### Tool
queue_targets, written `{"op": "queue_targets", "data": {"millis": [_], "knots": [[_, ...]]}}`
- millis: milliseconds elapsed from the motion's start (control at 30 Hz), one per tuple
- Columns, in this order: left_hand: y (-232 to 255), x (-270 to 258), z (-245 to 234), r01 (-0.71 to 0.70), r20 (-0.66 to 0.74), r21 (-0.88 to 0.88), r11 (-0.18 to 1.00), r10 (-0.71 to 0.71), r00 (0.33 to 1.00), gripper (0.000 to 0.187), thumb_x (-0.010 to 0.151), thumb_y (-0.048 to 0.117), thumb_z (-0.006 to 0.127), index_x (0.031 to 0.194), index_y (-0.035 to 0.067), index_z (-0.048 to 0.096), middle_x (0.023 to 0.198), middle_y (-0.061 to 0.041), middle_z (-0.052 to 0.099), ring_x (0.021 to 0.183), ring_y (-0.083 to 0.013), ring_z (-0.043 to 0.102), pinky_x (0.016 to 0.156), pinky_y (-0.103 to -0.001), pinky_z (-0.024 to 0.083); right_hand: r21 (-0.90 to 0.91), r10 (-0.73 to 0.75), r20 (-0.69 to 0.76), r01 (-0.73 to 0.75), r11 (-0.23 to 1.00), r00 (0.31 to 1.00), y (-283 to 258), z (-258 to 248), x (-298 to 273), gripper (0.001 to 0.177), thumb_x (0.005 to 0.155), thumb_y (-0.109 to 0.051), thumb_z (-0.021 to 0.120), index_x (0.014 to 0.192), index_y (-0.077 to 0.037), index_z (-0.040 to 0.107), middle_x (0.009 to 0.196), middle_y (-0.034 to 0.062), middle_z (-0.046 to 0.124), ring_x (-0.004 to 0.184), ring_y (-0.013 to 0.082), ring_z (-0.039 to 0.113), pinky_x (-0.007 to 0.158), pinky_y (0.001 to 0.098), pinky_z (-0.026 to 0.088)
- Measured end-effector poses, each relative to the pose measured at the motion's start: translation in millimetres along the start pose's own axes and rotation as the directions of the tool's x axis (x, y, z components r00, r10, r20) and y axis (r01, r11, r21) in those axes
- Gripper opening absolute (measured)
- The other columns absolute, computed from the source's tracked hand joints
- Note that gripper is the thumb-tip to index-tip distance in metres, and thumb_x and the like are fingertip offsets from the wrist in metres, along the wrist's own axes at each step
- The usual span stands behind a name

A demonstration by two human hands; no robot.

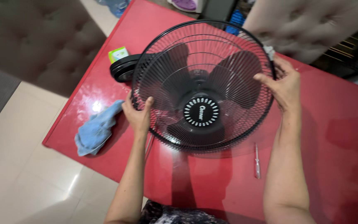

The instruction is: The person removes the front protective cage of a table fan using a screwdriver to loosen a screw. They then detach the cage and set it aside on the table.

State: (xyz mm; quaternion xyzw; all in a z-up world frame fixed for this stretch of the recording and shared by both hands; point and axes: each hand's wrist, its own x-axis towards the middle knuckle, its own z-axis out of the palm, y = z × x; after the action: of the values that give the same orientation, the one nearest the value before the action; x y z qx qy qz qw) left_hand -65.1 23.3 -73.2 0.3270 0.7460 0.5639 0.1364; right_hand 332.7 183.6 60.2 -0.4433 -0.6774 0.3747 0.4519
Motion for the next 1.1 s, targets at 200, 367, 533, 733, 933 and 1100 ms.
{"op": "queue_targets", "data": {"millis": [200,367,533,733,933,1100], "knots": [[-16,3,-3,-0.076,0.032,0.012,0.997,0.076,0.997,0.078,0.088,0.046,0.081,0.145,0.001,0.054,0.121,-0.015,0.051,0.114,-0.0287,0.056,0.102,-0.042,0.046,-0.009,-0.012,-0.002,0.012,1.0,1.0,8,8,-14,0.094,0.08,-0.013,0.094,0.158,0.001,0.044,0.153,0.0128,0.057,0.143,0.0234,0.054,0.122,0.0397,0.042],[-33,4,-23,-0.146,0.09,0.025,0.989,0.143,0.986,0.074,0.095,0.048,0.074,0.146,-0.001,0.052,0.131,-0.018,0.053,0.123,-0.031,0.054,0.107,-0.043,0.043,-0.097,0.185,0.097,-0.176,0.98,0.978,-10,3,-28,0.123,0.054,-0.026,0.098,0.157,-0.007,0.034,0.148,0.0111,0.053,0.131,0.0238,0.057,0.11,0.0393,0.048],[-42,4,-45,-0.183,0.145,0.033,0.983,0.176,0.974,0.075,0.1,0.049,0.067,0.147,-0.006,0.049,0.134,-0.019,0.053,0.124,-0.0303,0.053,0.108,-0.043,0.041,-0.204,0.009,0.086,0.008,0.979,0.996,-12,11,-52,0.129,0.054,-0.025,0.105,0.158,-0.006,0.033,0.154,0.0186,0.051,0.145,0.0314,0.048,0.12,0.0439,0.038],[-50,7,-71,0.014,0.27,0.037,0.999,-0.023,0.963,0.082,0.093,0.057,0.062,0.151,0.001,0.043,0.125,-0.018,0.048,0.106,-0.0318,0.05,0.096,-0.046,0.042,-0.035,0.144,0.032,-0.143,0.989,0.989,-33,21,-73,0.129,0.051,-0.031,0.102,0.156,-0.01,0.032,0.144,0.0153,0.058,0.133,0.0265,0.059,0.116,0.042,0.045],[36,22,-80,-0.243,0.424,-0.068,0.968,0.248,0.871,0.141,0.074,0.074,0.077,0.169,0.008,-0.003,0.175,-0.021,-0.007,0.165,-0.0346,-0.003,0.132,-0.051,0.01,-0.032,0.16,0.009,-0.16,0.987,0.987,-37,20,-75,0.132,0.048,-0.034,0.103,0.157,-0.012,0.031,0.137,0.0178,0.062,0.128,0.0273,0.062,0.108,0.0424,0.051],[205,33,-30,-0.808,0.703,0.241,0.538,0.477,0.527,0.163,0.029,0.07,0.092,0.165,0.015,0.02,0.17,-0.026,-0.004,0.161,-0.0416,-0.004,0.127,-0.068,0.001,-0.002,0.106,0.011,-0.106,0.994,0.994,-26,20,-77,0.132,0.05,-0.039,0.103,0.155,-0.01,0.03,0.142,0.0179,0.057,0.131,0.0296,0.058,0.099,0.0424,0.055]]}}
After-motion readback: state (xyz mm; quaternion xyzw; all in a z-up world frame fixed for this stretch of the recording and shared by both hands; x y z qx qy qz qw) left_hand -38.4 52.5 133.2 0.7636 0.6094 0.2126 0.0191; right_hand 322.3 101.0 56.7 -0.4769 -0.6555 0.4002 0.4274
